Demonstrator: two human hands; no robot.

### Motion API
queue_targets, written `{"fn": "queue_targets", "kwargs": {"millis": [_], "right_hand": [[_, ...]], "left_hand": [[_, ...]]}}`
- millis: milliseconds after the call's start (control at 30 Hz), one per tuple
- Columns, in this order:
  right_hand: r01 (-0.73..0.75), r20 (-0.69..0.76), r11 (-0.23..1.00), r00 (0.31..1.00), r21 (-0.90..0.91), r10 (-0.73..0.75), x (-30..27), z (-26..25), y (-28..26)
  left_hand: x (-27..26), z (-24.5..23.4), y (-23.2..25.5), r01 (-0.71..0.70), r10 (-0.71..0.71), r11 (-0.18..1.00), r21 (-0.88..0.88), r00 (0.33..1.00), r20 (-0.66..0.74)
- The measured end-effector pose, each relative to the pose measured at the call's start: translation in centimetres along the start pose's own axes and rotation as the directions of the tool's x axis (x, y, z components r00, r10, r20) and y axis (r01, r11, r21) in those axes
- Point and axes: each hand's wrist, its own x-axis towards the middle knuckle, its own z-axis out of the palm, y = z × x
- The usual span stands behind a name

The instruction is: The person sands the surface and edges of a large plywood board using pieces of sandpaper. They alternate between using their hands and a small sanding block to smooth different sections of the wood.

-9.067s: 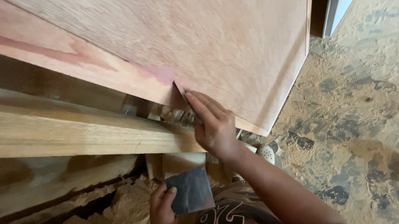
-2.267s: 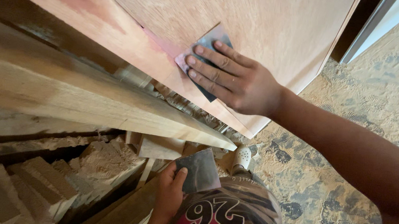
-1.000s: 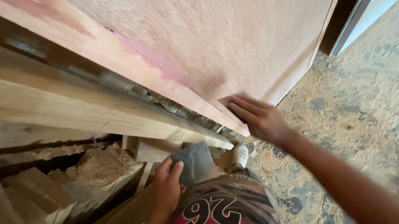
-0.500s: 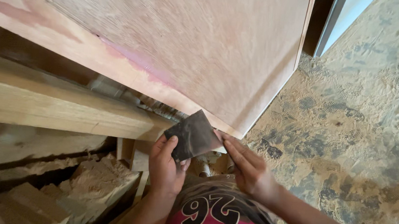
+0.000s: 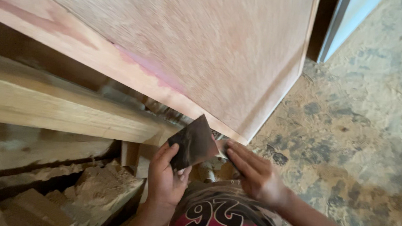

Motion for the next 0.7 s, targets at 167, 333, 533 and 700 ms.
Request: {"fn": "queue_targets", "kwargs": {"millis": [167,333,533,700], "right_hand": [[-0.320,0.035,0.947,0.946,-0.024,0.321,3.1,-0.1,2.5],[-0.048,-0.038,0.999,0.998,-0.022,0.047,13.4,-0.8,1.2],[0.007,-0.112,1.000,0.994,0.002,-0.007,20.9,1.8,-1.5],[-0.033,-0.274,0.996,0.962,-0.084,0.009,21.8,3.8,-4.6]], "left_hand": [[-1.4,-2.0,1.3,-0.089,0.090,0.993,0.074,0.996,-0.008],[-3.3,-3.8,1.3,-0.102,0.100,0.994,0.033,0.992,0.071],[-4.1,-5.7,2.6,-0.100,0.100,0.995,-0.008,0.993,-0.060],[-4.7,-7.8,2.5,-0.112,0.109,0.991,-0.067,0.993,-0.048]]}}
